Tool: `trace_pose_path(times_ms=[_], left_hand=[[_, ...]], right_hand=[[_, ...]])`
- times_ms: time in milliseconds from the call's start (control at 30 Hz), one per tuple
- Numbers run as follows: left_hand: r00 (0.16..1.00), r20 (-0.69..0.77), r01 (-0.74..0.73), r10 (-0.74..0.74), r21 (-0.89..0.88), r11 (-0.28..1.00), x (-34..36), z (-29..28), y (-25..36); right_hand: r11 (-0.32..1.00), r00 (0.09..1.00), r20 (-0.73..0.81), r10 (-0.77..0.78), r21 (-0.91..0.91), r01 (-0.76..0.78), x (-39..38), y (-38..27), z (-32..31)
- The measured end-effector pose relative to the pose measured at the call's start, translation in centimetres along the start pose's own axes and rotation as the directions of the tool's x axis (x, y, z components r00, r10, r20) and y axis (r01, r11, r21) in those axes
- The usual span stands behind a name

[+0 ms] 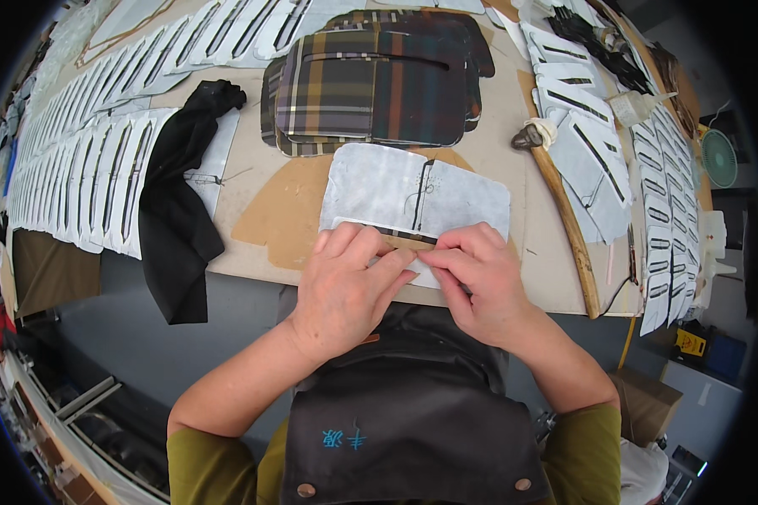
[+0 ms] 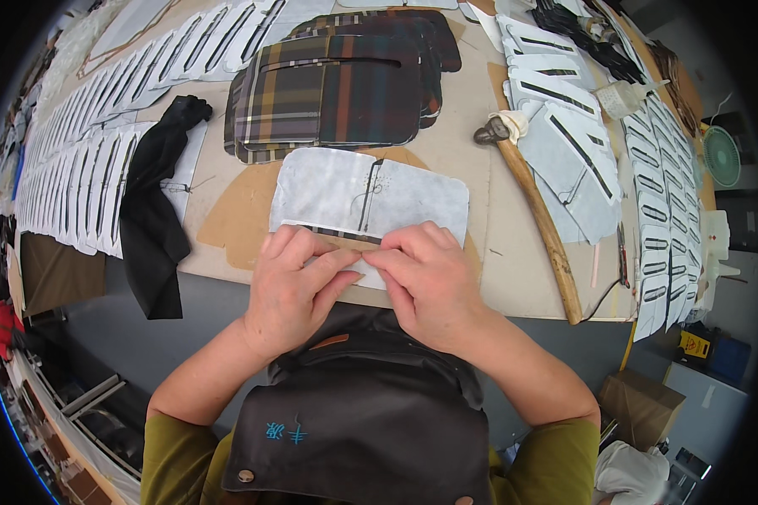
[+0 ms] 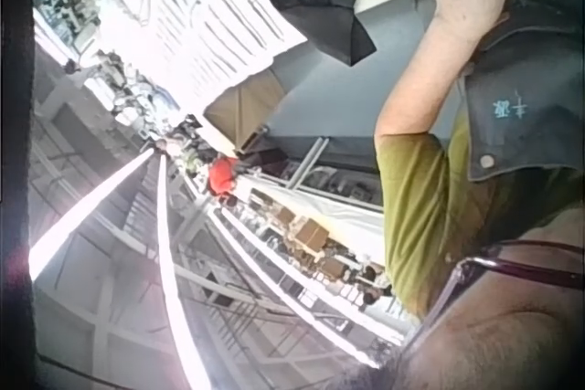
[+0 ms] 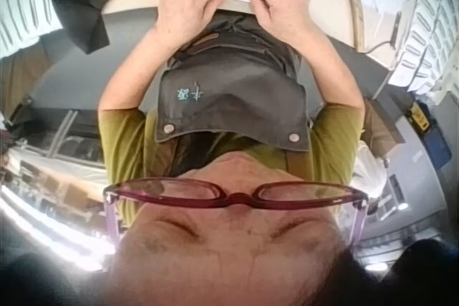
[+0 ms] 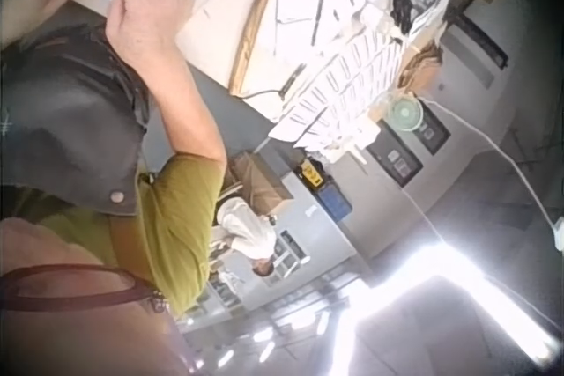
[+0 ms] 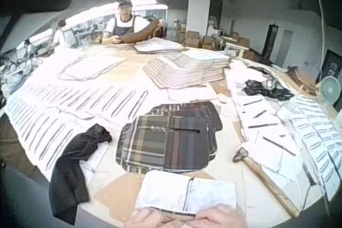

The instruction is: The recorder is assembling leather parts, applying adhesive and using a hammer to bond edges for a zipper opening.

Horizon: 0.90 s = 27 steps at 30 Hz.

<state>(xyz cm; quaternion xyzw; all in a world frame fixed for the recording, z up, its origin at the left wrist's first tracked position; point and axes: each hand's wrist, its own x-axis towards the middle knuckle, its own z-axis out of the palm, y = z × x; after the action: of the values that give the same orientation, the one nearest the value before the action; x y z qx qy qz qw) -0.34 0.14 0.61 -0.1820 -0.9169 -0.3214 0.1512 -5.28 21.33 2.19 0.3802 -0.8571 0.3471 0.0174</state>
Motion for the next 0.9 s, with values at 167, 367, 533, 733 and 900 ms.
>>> trace_pose_path(times_ms=[167,367,533,733,900], left_hand=[[0.999,0.022,-0.034,0.032,0.103,0.994,-0.3,-0.1,0.5],[0.998,0.053,0.044,-0.043,-0.009,0.999,0.3,0.0,0.4],[0.995,0.092,-0.053,0.047,0.064,0.997,-0.1,0.5,1.0],[0.989,0.144,-0.050,0.028,0.151,0.987,-0.4,0.5,1.2],[0.998,0.047,-0.037,0.033,0.083,0.996,-0.6,1.1,1.0]], right_hand=[[0.976,0.996,0.075,-0.054,-0.208,0.068,-0.1,-1.3,-0.4],[0.998,0.993,0.097,0.061,0.026,-0.064,0.1,0.8,-1.5],[0.997,0.994,0.087,-0.064,-0.033,0.067,0.0,0.5,-1.2],[0.983,0.989,0.129,-0.075,-0.159,0.095,-1.4,0.7,-2.3],[0.996,0.988,0.148,-0.042,-0.071,0.053,-1.5,1.6,-3.8]])
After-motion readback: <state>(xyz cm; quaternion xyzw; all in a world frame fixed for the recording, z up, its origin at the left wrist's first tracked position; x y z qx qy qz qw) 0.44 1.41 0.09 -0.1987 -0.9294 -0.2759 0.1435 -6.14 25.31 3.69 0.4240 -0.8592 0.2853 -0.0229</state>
